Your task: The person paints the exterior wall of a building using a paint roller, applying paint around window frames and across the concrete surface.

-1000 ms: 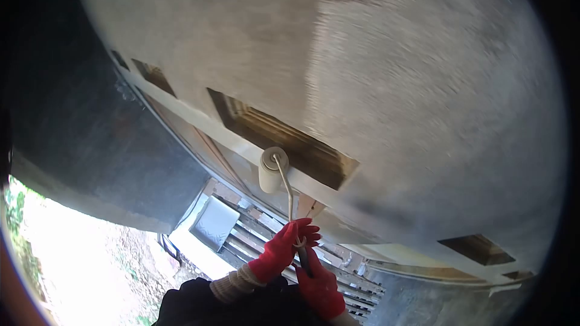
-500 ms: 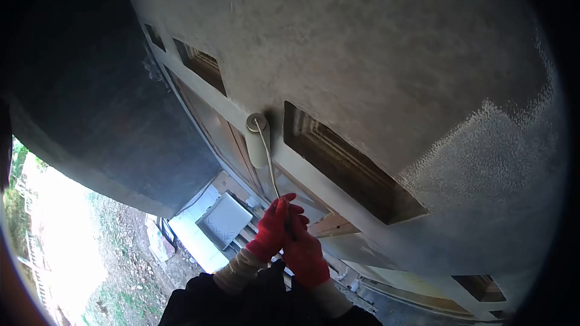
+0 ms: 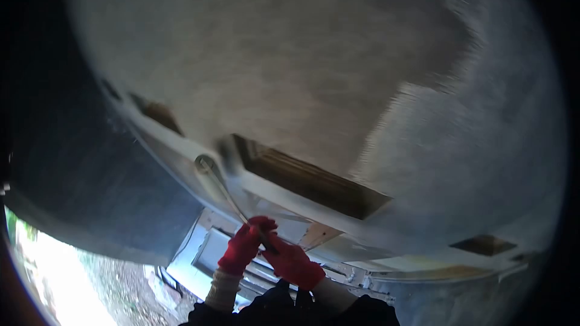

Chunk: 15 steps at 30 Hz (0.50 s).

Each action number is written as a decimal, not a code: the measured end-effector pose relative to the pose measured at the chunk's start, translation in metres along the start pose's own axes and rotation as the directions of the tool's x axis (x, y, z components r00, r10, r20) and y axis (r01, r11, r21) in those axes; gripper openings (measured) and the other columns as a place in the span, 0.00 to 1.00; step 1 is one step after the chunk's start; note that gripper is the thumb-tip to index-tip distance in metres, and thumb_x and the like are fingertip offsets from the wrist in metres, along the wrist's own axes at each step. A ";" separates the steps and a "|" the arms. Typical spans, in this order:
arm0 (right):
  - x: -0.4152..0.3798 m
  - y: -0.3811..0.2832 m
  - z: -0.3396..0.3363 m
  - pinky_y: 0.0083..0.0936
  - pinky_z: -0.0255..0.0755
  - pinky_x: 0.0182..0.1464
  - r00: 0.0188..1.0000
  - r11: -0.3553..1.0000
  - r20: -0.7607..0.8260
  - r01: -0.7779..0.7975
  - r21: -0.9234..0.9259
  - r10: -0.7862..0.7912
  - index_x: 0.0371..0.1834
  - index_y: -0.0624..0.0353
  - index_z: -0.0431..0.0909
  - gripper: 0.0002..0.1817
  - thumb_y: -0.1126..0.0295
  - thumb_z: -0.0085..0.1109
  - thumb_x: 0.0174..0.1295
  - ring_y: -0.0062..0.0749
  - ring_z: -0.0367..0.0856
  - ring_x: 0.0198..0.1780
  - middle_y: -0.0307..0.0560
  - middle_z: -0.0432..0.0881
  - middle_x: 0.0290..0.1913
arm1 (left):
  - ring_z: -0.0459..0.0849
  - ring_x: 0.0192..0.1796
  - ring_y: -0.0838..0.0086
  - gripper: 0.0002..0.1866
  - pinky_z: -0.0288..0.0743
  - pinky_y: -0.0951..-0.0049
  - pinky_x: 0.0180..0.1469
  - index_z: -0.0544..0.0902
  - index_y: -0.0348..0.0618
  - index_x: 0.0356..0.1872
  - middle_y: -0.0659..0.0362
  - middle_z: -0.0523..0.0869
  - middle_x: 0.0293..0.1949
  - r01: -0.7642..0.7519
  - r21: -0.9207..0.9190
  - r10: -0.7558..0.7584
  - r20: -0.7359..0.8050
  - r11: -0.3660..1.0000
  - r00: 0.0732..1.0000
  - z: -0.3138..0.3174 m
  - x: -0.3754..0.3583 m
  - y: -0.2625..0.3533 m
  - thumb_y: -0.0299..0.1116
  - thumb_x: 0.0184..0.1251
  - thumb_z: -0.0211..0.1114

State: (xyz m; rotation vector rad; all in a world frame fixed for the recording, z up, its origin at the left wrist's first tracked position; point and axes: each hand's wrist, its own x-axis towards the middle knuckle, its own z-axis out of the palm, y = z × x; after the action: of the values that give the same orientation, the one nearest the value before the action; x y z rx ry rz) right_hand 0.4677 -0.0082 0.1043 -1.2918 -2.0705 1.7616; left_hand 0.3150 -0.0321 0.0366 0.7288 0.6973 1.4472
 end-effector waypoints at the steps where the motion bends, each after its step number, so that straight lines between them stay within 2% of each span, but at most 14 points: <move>1: -0.025 0.014 -0.014 0.28 0.79 0.38 0.996 0.996 0.040 -0.084 0.021 0.083 0.69 0.46 0.57 0.31 0.63 0.55 0.62 0.34 0.84 0.37 0.52 0.80 0.45 | 0.72 0.60 0.59 0.24 0.64 0.61 0.63 0.66 0.34 0.59 0.47 0.75 0.55 0.092 0.042 -0.094 0.067 0.995 0.993 0.012 -0.006 -0.014 0.40 0.69 0.53; 2: -0.052 0.055 -0.018 0.29 0.77 0.44 0.995 0.986 -0.013 0.100 -0.134 -0.102 0.70 0.43 0.55 0.33 0.61 0.55 0.62 0.36 0.82 0.43 0.53 0.79 0.48 | 0.72 0.61 0.61 0.24 0.64 0.61 0.63 0.66 0.34 0.60 0.48 0.74 0.55 0.163 0.095 -0.176 0.148 0.982 0.973 0.026 -0.012 -0.030 0.39 0.68 0.54; 3: -0.096 0.103 -0.030 0.30 0.74 0.50 0.961 0.932 -0.127 0.199 -0.304 -0.247 0.71 0.39 0.53 0.34 0.60 0.55 0.62 0.38 0.80 0.49 0.53 0.78 0.52 | 0.71 0.61 0.63 0.24 0.63 0.63 0.64 0.65 0.34 0.60 0.49 0.74 0.56 0.352 0.209 -0.400 0.269 0.912 0.876 0.055 -0.014 -0.068 0.38 0.69 0.54; 5: -0.161 0.118 -0.049 0.30 0.68 0.57 0.989 0.997 -0.127 -0.071 -0.008 0.070 0.71 0.35 0.52 0.34 0.57 0.54 0.62 0.39 0.76 0.55 0.54 0.77 0.55 | 0.71 0.60 0.65 0.21 0.62 0.66 0.64 0.66 0.36 0.61 0.51 0.74 0.56 0.454 0.329 -0.558 0.394 0.828 0.731 0.090 -0.021 -0.103 0.36 0.71 0.50; 6: -0.202 0.093 -0.067 0.27 0.68 0.55 0.974 0.991 -0.180 -0.129 0.045 0.135 0.70 0.31 0.54 0.32 0.54 0.53 0.63 0.38 0.78 0.52 0.52 0.77 0.55 | 0.71 0.60 0.66 0.20 0.62 0.67 0.64 0.66 0.36 0.60 0.52 0.74 0.56 0.453 0.449 -0.633 0.452 0.770 0.629 0.115 -0.020 -0.116 0.36 0.72 0.48; 7: -0.227 0.133 -0.061 0.23 0.71 0.51 0.950 0.972 -0.214 -0.211 0.098 0.228 0.70 0.35 0.57 0.31 0.52 0.53 0.62 0.33 0.81 0.46 0.48 0.79 0.52 | 0.71 0.61 0.67 0.20 0.62 0.67 0.64 0.66 0.36 0.60 0.52 0.74 0.56 0.426 0.561 -0.700 0.492 0.710 0.518 0.140 -0.020 -0.130 0.36 0.73 0.47; 9: -0.291 0.131 -0.064 0.22 0.75 0.45 0.829 0.878 -0.294 -0.468 0.097 0.475 0.69 0.39 0.58 0.32 0.51 0.53 0.62 0.26 0.82 0.37 0.45 0.81 0.50 | 0.71 0.62 0.68 0.20 0.63 0.69 0.63 0.67 0.36 0.60 0.53 0.74 0.56 0.193 0.652 -0.662 0.617 0.733 0.426 0.191 -0.021 -0.149 0.37 0.74 0.43; 10: -0.322 0.140 -0.058 0.25 0.76 0.43 0.769 0.833 -0.324 -0.485 0.268 0.552 0.69 0.40 0.59 0.31 0.50 0.53 0.61 0.29 0.83 0.36 0.46 0.82 0.46 | 0.72 0.61 0.69 0.20 0.63 0.70 0.64 0.67 0.35 0.59 0.54 0.75 0.56 0.610 0.486 -0.766 0.531 0.625 0.362 0.211 -0.024 -0.174 0.37 0.75 0.43; 11: -0.350 0.148 -0.050 0.29 0.77 0.41 0.707 0.769 -0.335 -0.474 0.428 0.623 0.68 0.41 0.60 0.31 0.50 0.52 0.61 0.32 0.83 0.35 0.48 0.83 0.43 | 0.74 0.59 0.67 0.21 0.65 0.68 0.64 0.66 0.34 0.61 0.53 0.75 0.55 0.102 0.588 -0.584 0.739 0.802 0.336 0.235 -0.021 -0.184 0.37 0.74 0.45; 12: -0.375 0.145 -0.044 0.25 0.78 0.35 0.636 0.736 -0.416 -0.392 0.552 0.650 0.66 0.47 0.63 0.31 0.51 0.54 0.61 0.25 0.82 0.26 0.44 0.84 0.37 | 0.74 0.58 0.67 0.21 0.65 0.67 0.64 0.65 0.34 0.61 0.52 0.75 0.55 0.408 0.602 -0.717 0.654 0.686 0.241 0.260 -0.024 -0.208 0.38 0.74 0.46; 13: -0.397 0.180 -0.021 0.23 0.79 0.33 0.639 0.848 -0.558 -0.382 0.367 0.529 0.66 0.47 0.63 0.30 0.54 0.56 0.61 0.23 0.81 0.24 0.44 0.83 0.37 | 0.75 0.58 0.66 0.22 0.65 0.65 0.64 0.65 0.34 0.61 0.51 0.75 0.55 0.666 0.571 -0.819 0.565 0.479 0.105 0.283 -0.030 -0.237 0.38 0.73 0.47; 14: -0.412 0.176 -0.023 0.22 0.79 0.33 0.531 0.744 -0.530 -0.369 0.557 0.661 0.66 0.47 0.64 0.30 0.54 0.56 0.61 0.22 0.81 0.24 0.45 0.83 0.36 | 0.74 0.59 0.64 0.23 0.66 0.64 0.63 0.63 0.35 0.63 0.50 0.74 0.57 0.703 0.570 -0.809 0.588 0.425 0.012 0.305 -0.036 -0.258 0.39 0.73 0.48; 15: -0.427 0.172 -0.027 0.21 0.79 0.33 0.427 0.613 -0.468 -0.321 0.722 0.774 0.66 0.48 0.64 0.30 0.55 0.56 0.61 0.22 0.81 0.23 0.45 0.83 0.36 | 0.73 0.59 0.65 0.25 0.66 0.65 0.63 0.60 0.36 0.65 0.50 0.72 0.59 0.676 0.625 -0.821 0.568 0.391 -0.051 0.334 -0.042 -0.266 0.40 0.73 0.48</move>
State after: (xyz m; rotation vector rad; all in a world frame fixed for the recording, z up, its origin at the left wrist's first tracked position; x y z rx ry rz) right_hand 0.8378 -0.2808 0.1403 -2.1728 -0.5805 1.3650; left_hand 0.7408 -0.0789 0.0292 0.8305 0.2670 -0.1837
